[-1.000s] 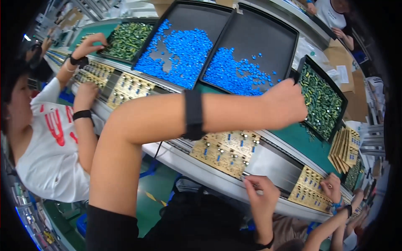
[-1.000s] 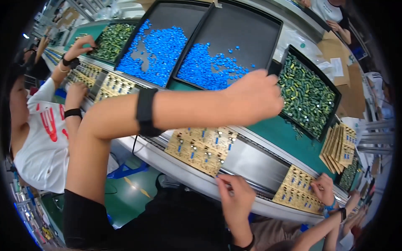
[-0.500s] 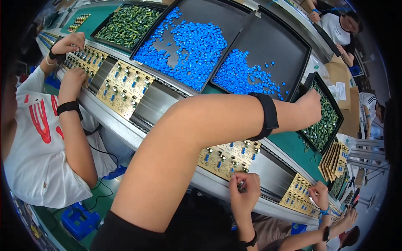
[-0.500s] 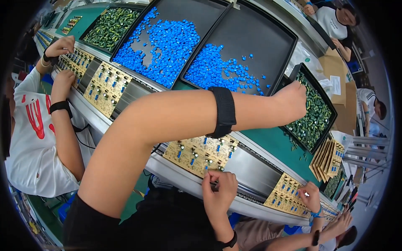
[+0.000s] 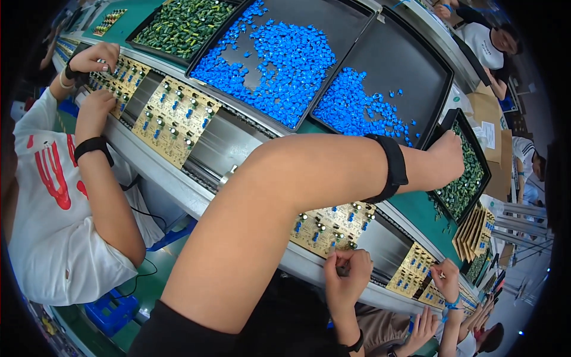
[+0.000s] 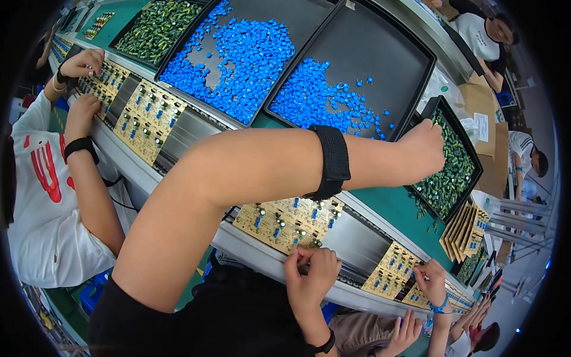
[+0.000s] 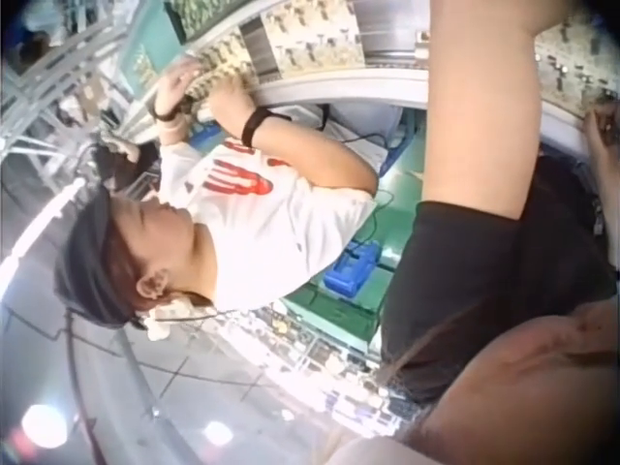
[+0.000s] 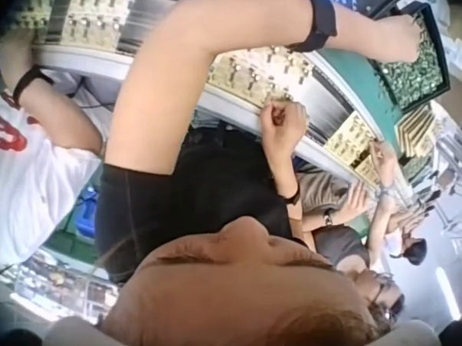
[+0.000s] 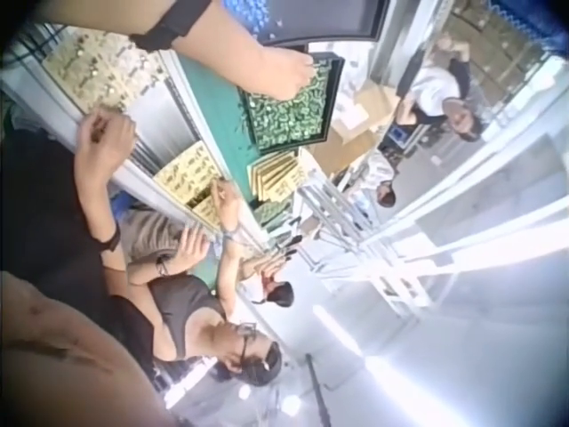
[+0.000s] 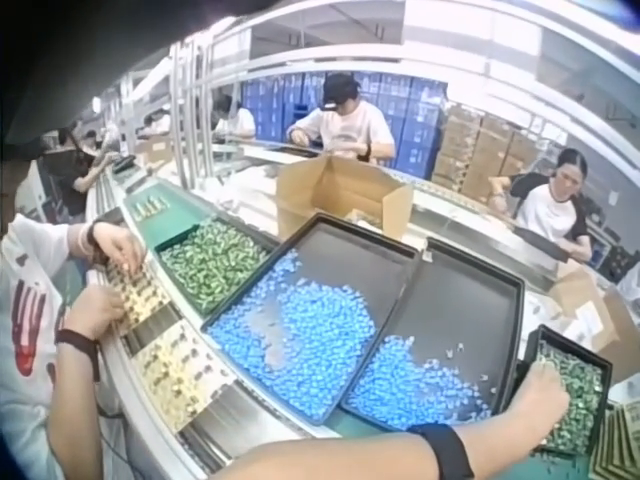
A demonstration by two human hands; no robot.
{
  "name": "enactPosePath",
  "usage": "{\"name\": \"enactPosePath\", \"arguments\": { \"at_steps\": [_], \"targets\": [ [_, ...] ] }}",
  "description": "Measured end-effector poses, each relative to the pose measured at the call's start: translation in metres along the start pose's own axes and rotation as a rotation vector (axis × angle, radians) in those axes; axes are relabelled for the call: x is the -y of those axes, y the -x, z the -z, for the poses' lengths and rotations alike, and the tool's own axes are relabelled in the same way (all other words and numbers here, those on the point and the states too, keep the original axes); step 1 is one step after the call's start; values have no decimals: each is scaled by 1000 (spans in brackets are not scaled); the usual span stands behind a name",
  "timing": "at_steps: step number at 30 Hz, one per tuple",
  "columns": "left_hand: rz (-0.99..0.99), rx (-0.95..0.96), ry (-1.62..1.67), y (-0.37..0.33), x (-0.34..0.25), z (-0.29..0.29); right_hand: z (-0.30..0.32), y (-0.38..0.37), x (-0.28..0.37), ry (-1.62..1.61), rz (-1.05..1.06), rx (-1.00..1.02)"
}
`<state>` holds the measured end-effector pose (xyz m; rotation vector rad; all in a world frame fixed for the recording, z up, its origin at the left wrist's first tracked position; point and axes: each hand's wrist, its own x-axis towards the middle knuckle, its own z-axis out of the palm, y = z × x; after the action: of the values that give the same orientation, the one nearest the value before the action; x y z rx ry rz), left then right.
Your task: The person picks up capacitors and blue components from trays and inserts them into circuit boards on a conveyor belt by hand. After placing the components, the person pushes the circuit boards along the assembly line.
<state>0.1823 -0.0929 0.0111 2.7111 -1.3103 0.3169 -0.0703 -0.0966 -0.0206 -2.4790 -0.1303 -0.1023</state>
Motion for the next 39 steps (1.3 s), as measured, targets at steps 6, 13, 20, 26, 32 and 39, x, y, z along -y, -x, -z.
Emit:
{"name": "enactPosePath", "arguments": {
  "at_steps": [6, 13, 20, 26, 32, 39],
  "targets": [
    [27, 27, 28, -8, -6, 1, -1, 3, 4, 112, -25, 17],
    [49, 24, 102, -9, 1, -3, -7, 6, 8, 123, -20, -29],
    [8, -298, 202, 0, -2, -10, -2, 3, 12, 31, -98, 12],
    [-84, -356, 288, 3, 15, -7, 4, -12, 20, 59, -107, 119],
    [-43, -307, 412, 4, 14, 8, 14, -19, 12, 62, -29, 149],
    [4, -296, 951, 25, 17, 13, 22, -24, 15, 194, 138, 245]
  ]
}}
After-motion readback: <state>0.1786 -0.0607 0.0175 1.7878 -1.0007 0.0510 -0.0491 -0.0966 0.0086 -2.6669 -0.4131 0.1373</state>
